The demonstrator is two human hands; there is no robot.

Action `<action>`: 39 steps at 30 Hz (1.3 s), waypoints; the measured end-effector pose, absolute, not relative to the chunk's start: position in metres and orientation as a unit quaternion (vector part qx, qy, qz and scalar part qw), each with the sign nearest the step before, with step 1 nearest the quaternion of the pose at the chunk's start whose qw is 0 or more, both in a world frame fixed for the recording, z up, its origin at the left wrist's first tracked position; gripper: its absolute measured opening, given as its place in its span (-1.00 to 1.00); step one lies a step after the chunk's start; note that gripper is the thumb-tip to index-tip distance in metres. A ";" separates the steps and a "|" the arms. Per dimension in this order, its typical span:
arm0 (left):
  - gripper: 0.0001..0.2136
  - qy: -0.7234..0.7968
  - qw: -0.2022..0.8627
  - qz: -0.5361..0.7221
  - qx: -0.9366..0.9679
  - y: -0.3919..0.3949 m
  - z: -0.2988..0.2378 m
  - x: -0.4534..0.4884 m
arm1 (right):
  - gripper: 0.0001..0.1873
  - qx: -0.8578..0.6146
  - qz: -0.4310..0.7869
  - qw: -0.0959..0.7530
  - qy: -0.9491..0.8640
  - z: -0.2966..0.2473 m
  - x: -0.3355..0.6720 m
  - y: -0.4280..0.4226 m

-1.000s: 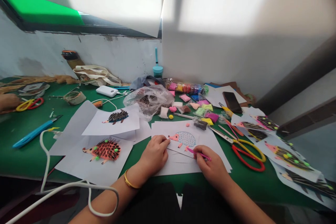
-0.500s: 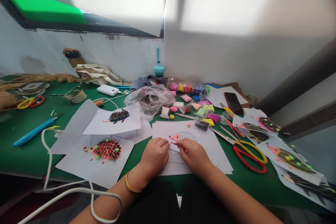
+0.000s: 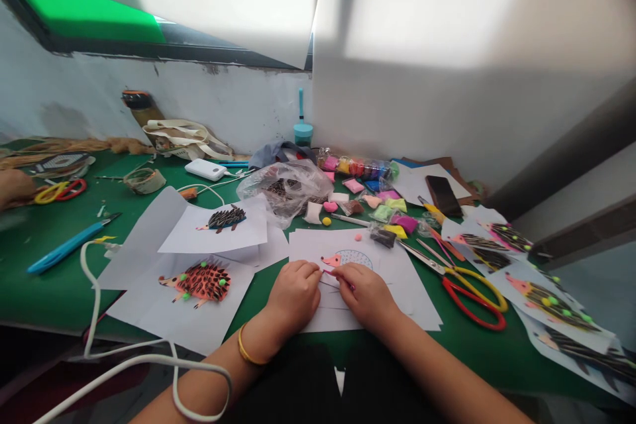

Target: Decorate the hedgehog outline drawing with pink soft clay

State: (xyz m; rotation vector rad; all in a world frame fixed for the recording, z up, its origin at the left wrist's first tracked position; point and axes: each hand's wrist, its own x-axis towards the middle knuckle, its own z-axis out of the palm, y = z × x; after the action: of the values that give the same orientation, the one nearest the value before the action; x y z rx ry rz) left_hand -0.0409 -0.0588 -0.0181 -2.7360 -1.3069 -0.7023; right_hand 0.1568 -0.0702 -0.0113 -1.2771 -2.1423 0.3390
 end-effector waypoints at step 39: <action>-0.76 -0.428 0.006 -0.224 -0.875 -0.060 -0.016 -0.039 | -0.74 -0.487 0.148 0.322 -0.798 -0.013 0.163 -0.071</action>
State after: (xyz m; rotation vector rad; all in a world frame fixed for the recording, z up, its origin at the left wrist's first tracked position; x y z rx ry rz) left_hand -0.0395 -0.0597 -0.0162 -2.7390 -1.3407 -0.6994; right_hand 0.1630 -0.0709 -0.0129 -1.2798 -2.0959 0.3891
